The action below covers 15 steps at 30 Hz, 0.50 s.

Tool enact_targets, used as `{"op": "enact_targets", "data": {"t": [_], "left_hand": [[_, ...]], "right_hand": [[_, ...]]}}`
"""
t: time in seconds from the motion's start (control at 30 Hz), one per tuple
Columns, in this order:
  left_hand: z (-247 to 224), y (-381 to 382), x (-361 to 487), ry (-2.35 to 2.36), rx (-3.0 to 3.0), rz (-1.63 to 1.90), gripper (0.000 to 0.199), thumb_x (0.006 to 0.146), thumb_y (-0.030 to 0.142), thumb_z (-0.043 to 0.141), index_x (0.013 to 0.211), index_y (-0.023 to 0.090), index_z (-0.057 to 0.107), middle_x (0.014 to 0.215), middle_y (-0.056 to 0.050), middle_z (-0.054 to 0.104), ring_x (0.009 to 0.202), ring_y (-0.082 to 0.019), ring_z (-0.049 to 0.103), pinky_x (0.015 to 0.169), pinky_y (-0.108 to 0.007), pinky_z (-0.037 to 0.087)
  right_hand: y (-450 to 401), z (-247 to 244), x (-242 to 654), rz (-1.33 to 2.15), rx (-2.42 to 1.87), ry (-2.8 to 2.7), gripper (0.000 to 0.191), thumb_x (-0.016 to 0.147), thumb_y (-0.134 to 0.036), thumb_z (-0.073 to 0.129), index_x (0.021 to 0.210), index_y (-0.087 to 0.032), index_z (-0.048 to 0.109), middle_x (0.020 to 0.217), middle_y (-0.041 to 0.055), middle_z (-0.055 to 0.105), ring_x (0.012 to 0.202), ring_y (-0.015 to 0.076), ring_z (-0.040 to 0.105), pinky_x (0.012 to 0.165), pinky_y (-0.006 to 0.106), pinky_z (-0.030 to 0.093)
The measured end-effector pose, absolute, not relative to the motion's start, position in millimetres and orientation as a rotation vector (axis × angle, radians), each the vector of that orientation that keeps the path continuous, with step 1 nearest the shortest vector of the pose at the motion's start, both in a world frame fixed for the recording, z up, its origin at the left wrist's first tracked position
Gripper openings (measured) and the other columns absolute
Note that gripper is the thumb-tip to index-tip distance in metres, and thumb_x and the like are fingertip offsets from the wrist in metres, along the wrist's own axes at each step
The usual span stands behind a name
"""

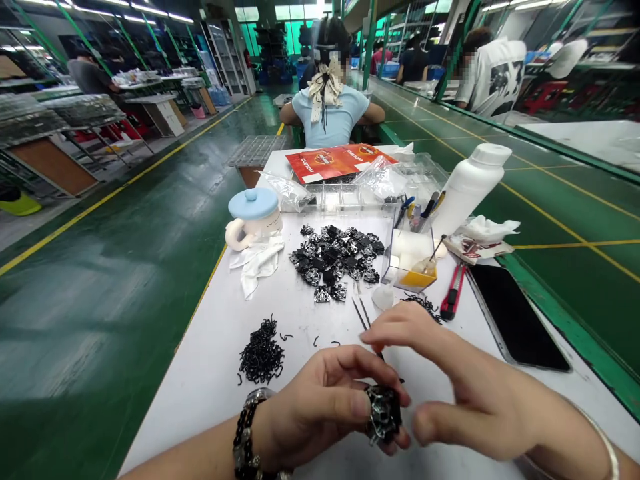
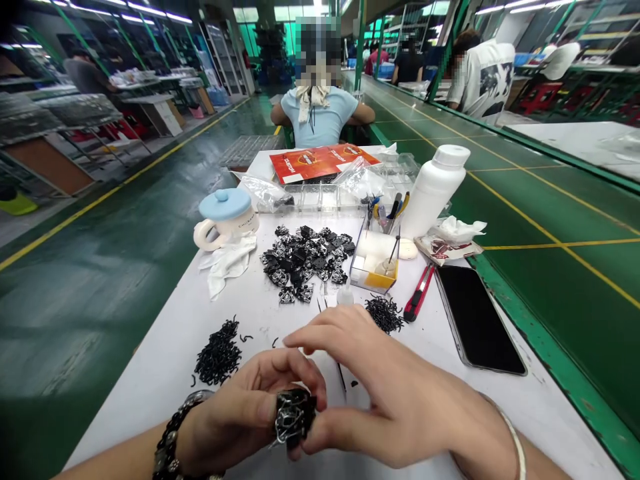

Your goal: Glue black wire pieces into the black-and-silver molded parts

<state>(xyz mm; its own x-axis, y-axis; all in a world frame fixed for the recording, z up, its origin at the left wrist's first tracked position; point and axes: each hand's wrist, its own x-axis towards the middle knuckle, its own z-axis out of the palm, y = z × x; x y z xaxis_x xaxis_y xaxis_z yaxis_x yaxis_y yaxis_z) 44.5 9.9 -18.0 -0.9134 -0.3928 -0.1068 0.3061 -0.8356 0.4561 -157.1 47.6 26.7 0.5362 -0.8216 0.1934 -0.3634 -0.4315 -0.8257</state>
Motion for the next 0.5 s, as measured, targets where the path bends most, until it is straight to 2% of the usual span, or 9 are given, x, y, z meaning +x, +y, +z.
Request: {"op": "enact_targets", "data": {"t": [0.07,0.13,0.2,0.33,0.5], "left_hand": [[-16,9,46,-0.580,0.291,-2.713,0.027,0.072,0.019,0.073,0.096,0.009,0.066,0.093,-0.010,0.067,0.074,-0.019,0.070,0.062,-0.022,0.055],[-13,8,47,-0.562,0.318,-2.692,0.026,0.072,0.019,0.073,0.096,0.009,0.067,0.092,-0.010,0.067,0.076,-0.019,0.070,0.063,-0.021,0.055],[-11,5,48,-0.565,0.336,-2.651,0.025,0.071,0.019,0.074,0.093,0.009,0.068,0.091,-0.009,0.067,0.075,-0.018,0.070,0.064,-0.020,0.055],[-8,2,49,-0.581,0.389,-2.611,0.022,0.070,0.017,0.074,0.090,0.010,0.069,0.090,-0.008,0.067,0.075,-0.017,0.069,0.064,-0.020,0.054],[-9,3,47,-0.629,0.433,-2.581,0.023,0.068,0.018,0.075,0.089,0.010,0.069,0.088,-0.008,0.067,0.073,-0.017,0.068,0.063,-0.020,0.053]], "right_hand": [[57,29,-175,-0.741,-2.107,1.083,0.043,0.085,-0.030,0.056,0.124,-0.029,0.039,0.114,0.0040,0.049,0.105,0.0185,0.045,0.090,0.033,0.040],[66,22,-196,-0.717,-2.165,1.327,0.021,0.087,-0.023,0.051,0.107,-0.026,0.048,0.106,0.0038,0.051,0.102,0.0186,0.046,0.086,0.034,0.039],[73,9,-215,-0.565,-2.174,1.594,0.009,0.088,-0.024,0.049,0.096,-0.023,0.051,0.099,0.0045,0.053,0.095,0.0197,0.048,0.082,0.037,0.038],[74,-19,-238,-0.236,-2.086,1.938,0.014,0.088,-0.028,0.046,0.090,-0.022,0.058,0.097,0.0070,0.055,0.090,0.0224,0.049,0.080,0.043,0.038],[68,-32,-234,-0.311,-2.029,2.054,0.017,0.088,-0.029,0.045,0.088,-0.020,0.059,0.093,0.0075,0.054,0.088,0.0212,0.049,0.080,0.042,0.039]]}}
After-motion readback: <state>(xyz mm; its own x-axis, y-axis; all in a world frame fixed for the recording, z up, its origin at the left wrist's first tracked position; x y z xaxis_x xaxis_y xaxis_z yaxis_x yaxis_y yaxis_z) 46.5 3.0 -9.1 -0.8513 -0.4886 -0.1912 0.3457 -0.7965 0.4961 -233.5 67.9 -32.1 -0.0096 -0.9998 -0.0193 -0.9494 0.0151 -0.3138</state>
